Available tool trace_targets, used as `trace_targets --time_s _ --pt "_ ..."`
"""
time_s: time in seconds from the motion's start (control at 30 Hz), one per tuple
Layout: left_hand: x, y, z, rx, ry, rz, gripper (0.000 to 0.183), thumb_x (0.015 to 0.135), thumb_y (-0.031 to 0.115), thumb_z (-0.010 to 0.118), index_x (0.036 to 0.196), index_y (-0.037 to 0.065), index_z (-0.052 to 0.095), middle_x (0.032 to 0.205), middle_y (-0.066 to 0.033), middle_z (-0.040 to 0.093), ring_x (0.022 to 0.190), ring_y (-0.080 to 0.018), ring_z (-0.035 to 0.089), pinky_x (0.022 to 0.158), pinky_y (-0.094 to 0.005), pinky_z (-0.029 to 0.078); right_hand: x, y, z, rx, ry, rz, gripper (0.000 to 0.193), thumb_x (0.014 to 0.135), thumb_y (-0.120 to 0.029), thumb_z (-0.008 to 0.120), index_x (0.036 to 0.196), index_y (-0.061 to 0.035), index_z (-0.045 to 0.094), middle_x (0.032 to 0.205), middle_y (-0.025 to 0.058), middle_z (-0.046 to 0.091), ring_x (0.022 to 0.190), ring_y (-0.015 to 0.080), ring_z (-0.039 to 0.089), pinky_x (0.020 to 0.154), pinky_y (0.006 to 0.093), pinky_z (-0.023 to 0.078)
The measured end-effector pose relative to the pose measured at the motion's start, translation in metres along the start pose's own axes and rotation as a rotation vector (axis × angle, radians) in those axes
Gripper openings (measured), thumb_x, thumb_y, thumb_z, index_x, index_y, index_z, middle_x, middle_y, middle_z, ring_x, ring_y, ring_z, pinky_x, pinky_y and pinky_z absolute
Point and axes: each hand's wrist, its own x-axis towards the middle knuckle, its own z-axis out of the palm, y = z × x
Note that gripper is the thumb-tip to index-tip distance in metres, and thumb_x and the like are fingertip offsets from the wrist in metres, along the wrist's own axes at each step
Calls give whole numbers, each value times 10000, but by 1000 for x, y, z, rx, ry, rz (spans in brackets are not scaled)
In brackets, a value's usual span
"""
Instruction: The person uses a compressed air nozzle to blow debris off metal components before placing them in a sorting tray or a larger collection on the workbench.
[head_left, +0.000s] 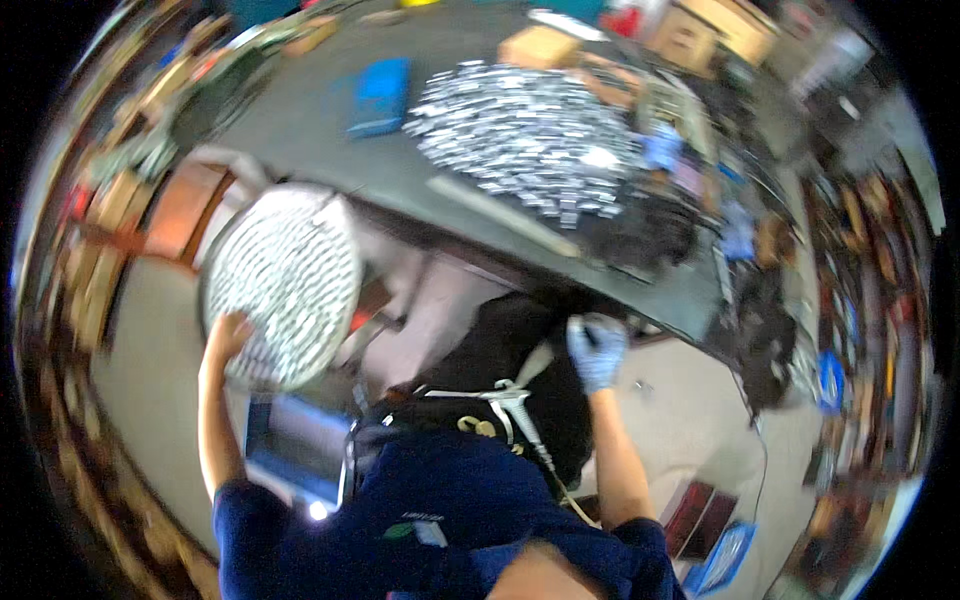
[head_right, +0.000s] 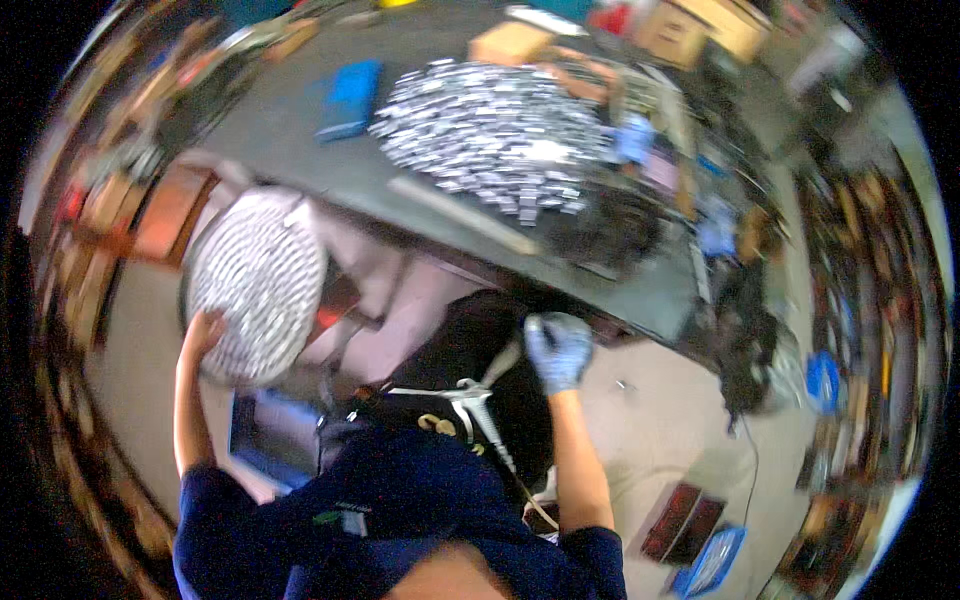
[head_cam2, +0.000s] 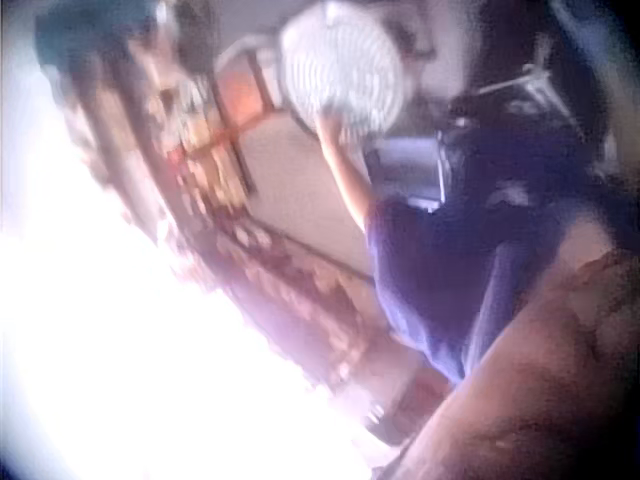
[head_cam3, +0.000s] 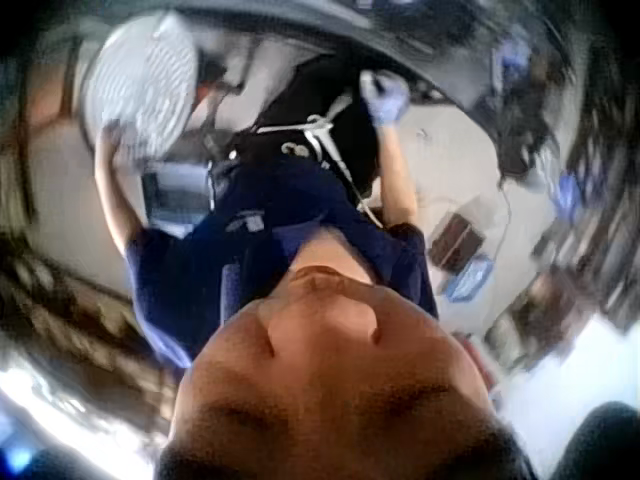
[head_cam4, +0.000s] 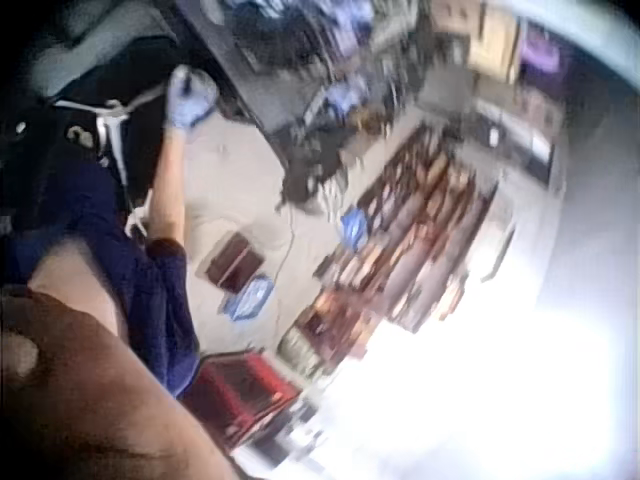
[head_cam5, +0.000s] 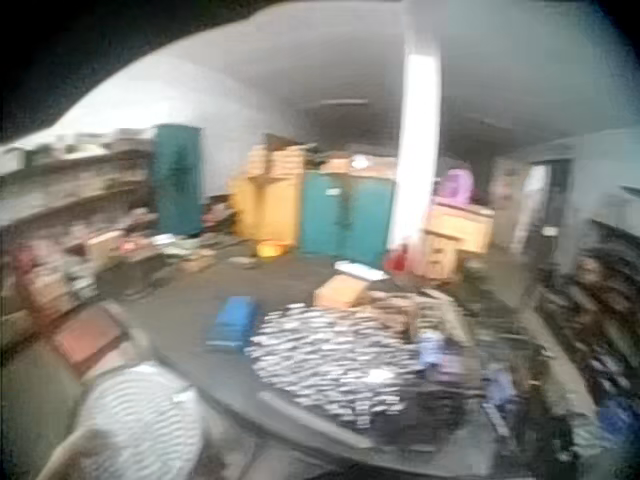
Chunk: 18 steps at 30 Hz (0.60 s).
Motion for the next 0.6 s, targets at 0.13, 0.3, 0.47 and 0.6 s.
trace_targets --time_s 0.13,0.3,0.47,0.6 --pt "14 70 -32 -114 -51 -83 291 709 153 532 942 3 623 751 -228 606 698 -371 594 656 -419 468 -13 8 9 24 92 38 95 688 -99 725 715 -28 667 769 117 652 718 255 611 710 343 486" --pt "-31 69 -61 -83 54 -295 362 698 120 570 1050 58 630 803 -184 642 742 -265 639 703 -365 496 -18 20 20 1 96 92 84 673 -58 730 695 -22 658 764 105 651 714 236 616 688 330 492" --pt "-57 47 -60 36 355 -669 363 750 232 584 1076 77 620 878 -140 663 842 -294 640 761 -379 492 -21 38 25 32 53 182 86 703 -53 718 695 3 653 766 115 651 670 210 614 652 291 494" --pt "-84 15 -36 -243 445 -819 425 801 305 611 1085 -10 585 806 -138 656 669 -224 616 594 -328 484 -19 33 24 27 -10 205 77 710 -55 711 718 0 659 777 115 652 693 213 613 684 307 494"
